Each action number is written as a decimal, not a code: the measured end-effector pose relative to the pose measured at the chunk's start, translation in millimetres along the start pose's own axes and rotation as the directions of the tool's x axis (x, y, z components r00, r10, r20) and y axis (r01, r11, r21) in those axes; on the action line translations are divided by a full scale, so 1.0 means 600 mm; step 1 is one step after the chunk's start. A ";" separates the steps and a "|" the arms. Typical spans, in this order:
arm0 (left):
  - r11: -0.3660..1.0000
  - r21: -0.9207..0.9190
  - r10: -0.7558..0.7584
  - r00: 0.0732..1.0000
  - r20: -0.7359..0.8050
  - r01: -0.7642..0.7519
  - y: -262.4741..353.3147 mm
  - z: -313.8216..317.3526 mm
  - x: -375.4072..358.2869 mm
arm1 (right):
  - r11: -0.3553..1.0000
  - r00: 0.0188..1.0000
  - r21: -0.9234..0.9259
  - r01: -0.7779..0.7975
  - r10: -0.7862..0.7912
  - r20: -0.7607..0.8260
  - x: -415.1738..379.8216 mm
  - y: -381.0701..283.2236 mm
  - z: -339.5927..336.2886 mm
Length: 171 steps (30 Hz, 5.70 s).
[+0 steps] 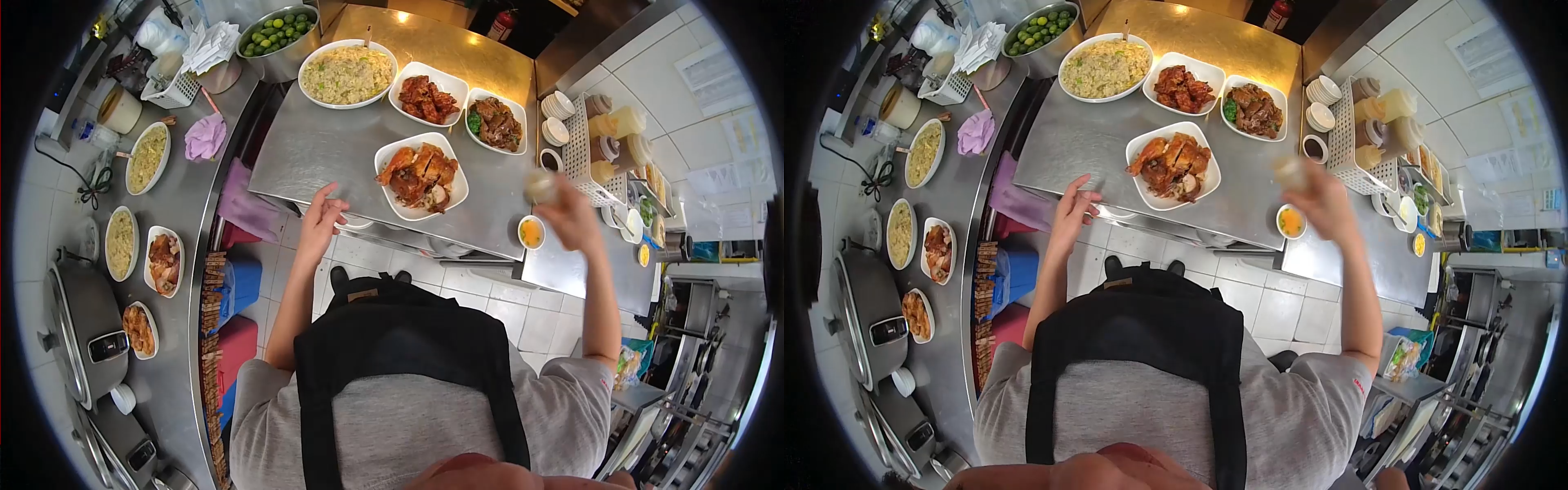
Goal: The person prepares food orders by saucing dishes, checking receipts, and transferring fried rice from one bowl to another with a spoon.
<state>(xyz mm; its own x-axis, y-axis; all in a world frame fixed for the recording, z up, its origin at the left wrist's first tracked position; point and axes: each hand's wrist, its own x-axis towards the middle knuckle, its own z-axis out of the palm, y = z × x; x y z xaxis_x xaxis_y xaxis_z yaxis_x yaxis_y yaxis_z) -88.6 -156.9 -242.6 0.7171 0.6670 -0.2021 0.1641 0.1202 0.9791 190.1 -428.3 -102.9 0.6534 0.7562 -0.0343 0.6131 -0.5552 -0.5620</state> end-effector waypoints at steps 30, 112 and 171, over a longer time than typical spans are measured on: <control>1.000 -0.013 0.005 1.000 0.004 -0.005 -0.028 -0.122 -0.059 | 0.536 0.859 -0.697 0.477 -0.116 0.499 0.121 -0.243 0.135; 0.152 0.398 0.776 0.359 0.519 -0.905 0.064 -0.070 -0.091 | -0.159 0.919 0.983 -0.092 -0.395 0.022 -0.012 -0.284 0.613; 0.678 -0.594 -0.281 0.595 -0.753 -0.432 -0.161 -0.465 -0.252 | 0.327 0.901 0.935 -0.136 0.433 -0.020 0.006 -0.013 0.305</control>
<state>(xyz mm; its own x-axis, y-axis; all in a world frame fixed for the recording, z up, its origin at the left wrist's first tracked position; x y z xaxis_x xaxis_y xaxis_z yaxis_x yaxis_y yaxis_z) -401.9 -63.9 -300.0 -0.1296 0.9168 -0.3778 -0.6013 0.2303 0.7651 106.6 -357.7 -249.6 0.8633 0.4340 -0.2578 -0.3039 0.0391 -0.9519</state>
